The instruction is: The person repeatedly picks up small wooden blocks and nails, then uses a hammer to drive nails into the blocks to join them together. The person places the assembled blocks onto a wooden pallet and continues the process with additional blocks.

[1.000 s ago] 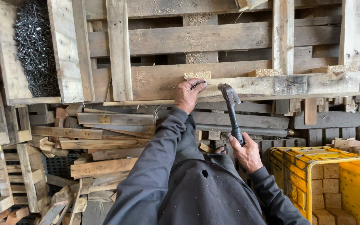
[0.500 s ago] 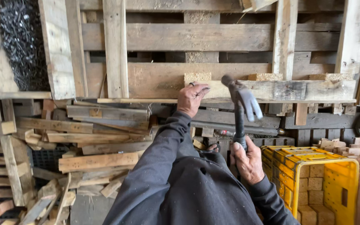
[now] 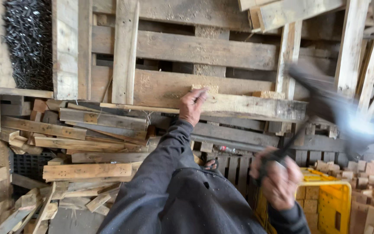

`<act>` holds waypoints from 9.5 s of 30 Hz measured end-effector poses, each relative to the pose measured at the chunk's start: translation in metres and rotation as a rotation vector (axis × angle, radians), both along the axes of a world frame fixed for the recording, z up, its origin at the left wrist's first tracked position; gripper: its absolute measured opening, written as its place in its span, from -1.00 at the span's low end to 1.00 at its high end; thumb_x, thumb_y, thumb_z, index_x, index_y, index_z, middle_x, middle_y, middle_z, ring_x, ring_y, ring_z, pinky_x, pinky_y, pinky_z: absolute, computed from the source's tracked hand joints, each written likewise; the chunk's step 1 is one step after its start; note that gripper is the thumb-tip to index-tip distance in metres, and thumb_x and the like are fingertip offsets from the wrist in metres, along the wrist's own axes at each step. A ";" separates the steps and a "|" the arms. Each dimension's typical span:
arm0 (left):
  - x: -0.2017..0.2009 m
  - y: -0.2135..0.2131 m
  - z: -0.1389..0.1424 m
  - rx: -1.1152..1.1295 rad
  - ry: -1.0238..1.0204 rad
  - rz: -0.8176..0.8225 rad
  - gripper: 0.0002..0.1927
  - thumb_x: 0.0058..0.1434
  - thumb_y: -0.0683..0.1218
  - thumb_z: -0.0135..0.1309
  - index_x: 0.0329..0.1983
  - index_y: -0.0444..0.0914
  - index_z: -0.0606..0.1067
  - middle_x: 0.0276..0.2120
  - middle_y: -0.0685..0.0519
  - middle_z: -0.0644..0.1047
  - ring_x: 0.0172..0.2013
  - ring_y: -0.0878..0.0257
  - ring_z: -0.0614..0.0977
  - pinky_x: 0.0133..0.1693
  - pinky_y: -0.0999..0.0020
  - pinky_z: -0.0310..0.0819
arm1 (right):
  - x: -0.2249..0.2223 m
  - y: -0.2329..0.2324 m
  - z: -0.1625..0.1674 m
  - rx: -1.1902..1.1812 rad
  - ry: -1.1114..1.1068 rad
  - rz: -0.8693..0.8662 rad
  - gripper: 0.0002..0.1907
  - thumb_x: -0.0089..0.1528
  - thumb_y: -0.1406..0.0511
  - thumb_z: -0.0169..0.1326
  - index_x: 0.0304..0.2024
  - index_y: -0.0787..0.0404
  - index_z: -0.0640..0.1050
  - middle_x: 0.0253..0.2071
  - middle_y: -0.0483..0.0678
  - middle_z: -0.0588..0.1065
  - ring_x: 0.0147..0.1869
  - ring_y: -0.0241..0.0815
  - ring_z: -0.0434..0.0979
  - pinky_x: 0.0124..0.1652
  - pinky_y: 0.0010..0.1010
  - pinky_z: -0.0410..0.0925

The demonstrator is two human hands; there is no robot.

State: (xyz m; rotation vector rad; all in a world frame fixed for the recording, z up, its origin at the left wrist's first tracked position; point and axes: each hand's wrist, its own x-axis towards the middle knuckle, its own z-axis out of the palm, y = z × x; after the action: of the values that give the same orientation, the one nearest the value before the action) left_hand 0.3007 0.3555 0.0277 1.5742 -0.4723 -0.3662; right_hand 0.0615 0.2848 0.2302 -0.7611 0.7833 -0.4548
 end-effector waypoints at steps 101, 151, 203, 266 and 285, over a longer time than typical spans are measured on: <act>0.005 0.036 -0.014 0.062 -0.108 -0.035 -0.71 0.22 -0.18 0.29 0.02 -0.23 0.62 -0.25 0.03 0.66 -0.28 0.26 0.68 -0.19 0.42 0.67 | 0.016 0.019 -0.065 -0.403 0.716 0.538 -0.64 0.36 0.09 0.01 -0.24 0.30 0.48 -0.59 -0.14 0.37 -0.59 -0.30 0.31 -0.60 -0.40 0.24; 0.069 0.044 -0.009 0.705 0.066 -0.598 0.41 -0.40 -0.08 0.63 0.45 0.25 -0.02 0.10 -0.07 0.55 0.00 -0.01 0.63 0.16 0.11 0.46 | 0.014 -0.092 0.002 -1.085 -0.203 0.129 -0.61 0.32 0.05 0.04 -0.22 0.28 0.55 -0.56 -0.09 0.43 -0.53 -0.24 0.39 -0.51 -0.32 0.32; -0.299 -0.043 -0.015 1.154 -0.930 -1.503 -0.49 0.21 0.33 0.02 -0.12 -0.15 0.60 -0.22 -0.22 0.60 -0.17 -0.19 0.62 -0.14 -0.07 0.48 | -0.166 0.202 -0.201 -0.239 0.487 -0.530 -0.66 0.25 0.05 0.17 -0.11 0.13 0.61 -0.16 -0.03 0.63 -0.05 -0.10 0.63 -0.06 -0.28 0.44; 0.184 -0.140 0.013 -0.080 0.905 -0.019 -0.65 0.26 0.15 0.15 -0.20 -0.23 0.58 -0.64 0.22 0.30 -0.73 0.45 0.23 -0.73 0.52 0.05 | 0.210 -0.165 -0.178 -0.352 0.170 0.086 -0.65 0.40 0.27 0.03 0.09 0.45 0.55 -0.15 0.02 0.55 -0.14 -0.28 0.46 -0.10 -0.44 0.36; 0.429 -0.230 0.084 0.229 0.668 0.098 -0.31 0.16 0.41 0.06 0.27 0.02 0.47 -0.52 0.20 0.36 -0.68 0.46 0.19 -0.68 0.52 0.06 | 0.483 -0.386 -0.082 -0.882 0.423 0.258 -0.42 0.40 0.10 0.10 0.35 0.30 0.37 0.17 0.11 0.48 0.19 -0.14 0.46 0.14 -0.33 0.32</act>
State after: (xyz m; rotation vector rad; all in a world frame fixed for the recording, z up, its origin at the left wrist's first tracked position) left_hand 0.7298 0.1258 0.1121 1.5739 0.1692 -0.8535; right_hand 0.5442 -0.1011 0.1478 -1.8020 0.8515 -0.4028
